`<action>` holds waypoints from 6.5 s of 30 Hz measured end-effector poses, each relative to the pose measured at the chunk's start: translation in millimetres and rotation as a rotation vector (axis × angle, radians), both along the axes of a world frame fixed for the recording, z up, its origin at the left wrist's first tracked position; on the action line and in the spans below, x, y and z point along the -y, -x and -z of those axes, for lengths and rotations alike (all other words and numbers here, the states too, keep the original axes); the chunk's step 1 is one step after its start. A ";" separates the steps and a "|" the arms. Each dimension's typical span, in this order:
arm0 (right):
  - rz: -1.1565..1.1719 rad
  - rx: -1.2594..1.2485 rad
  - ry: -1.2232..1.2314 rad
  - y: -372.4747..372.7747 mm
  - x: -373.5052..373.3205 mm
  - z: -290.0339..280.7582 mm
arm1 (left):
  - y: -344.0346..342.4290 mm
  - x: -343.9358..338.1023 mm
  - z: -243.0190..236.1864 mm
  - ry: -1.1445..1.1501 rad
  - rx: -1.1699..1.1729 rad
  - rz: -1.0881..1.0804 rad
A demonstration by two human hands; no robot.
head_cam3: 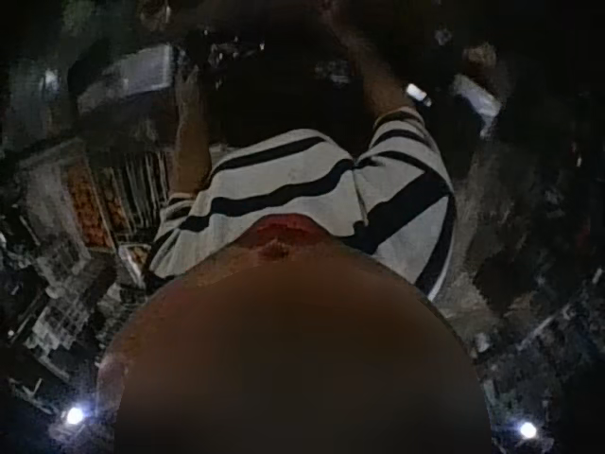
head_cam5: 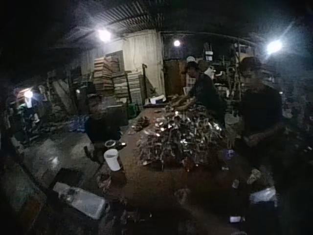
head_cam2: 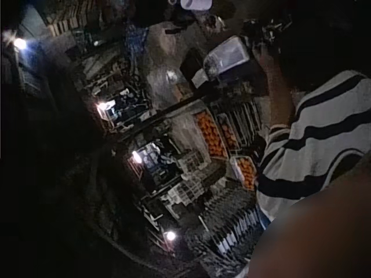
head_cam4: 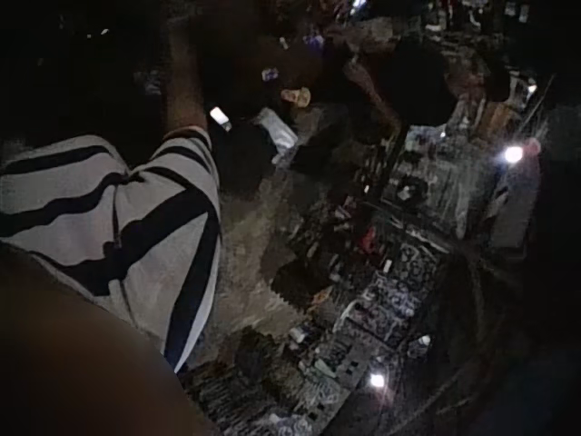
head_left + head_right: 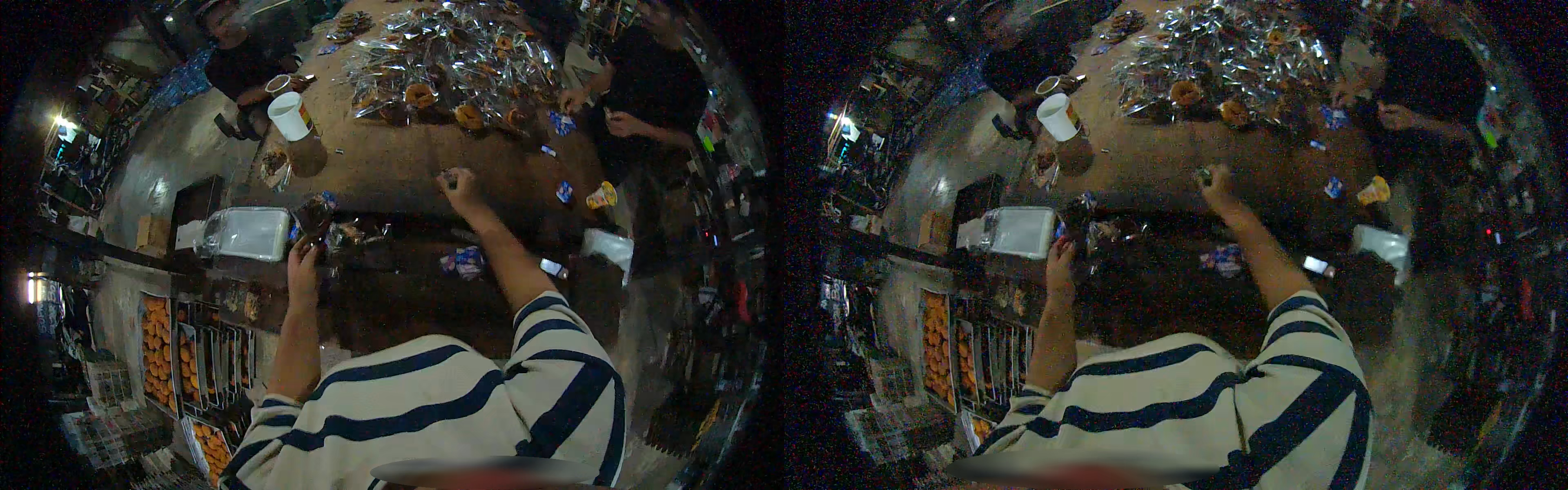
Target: The person places round pastries into clear plastic bags, adds a small blue label to each bag, and seals them. The person repeats this process for multiple pastries, placing finished bags on the table.
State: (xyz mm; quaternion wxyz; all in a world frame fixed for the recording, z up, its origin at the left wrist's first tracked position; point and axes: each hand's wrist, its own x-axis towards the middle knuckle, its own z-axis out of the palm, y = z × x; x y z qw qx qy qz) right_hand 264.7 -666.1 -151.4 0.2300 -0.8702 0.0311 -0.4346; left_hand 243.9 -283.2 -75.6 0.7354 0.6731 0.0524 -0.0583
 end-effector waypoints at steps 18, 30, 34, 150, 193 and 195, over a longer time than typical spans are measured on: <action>-0.050 -0.191 -0.516 -39.8 32.6 -82.0 | 2.4 -17.2 0.3 -0.159 0.240 0.198; -0.565 -0.229 -0.737 179.4 -205.5 -199.3 | 69.1 -7.1 -94.1 0.260 0.305 0.573; -0.526 -0.244 -0.790 196.6 -206.7 -186.0 | 105.5 -11.5 -110.7 0.280 0.347 0.721; -0.232 -0.648 -0.039 211.8 -188.0 -176.0 | 126.9 27.6 -72.5 0.214 0.251 0.437; -0.617 -0.197 -1.125 223.5 -221.1 -185.5 | 157.0 -26.9 -74.6 -0.017 0.362 0.523; -0.567 -0.097 -1.155 218.3 -232.0 -183.0 | 156.2 -21.6 -77.0 -0.093 0.432 0.496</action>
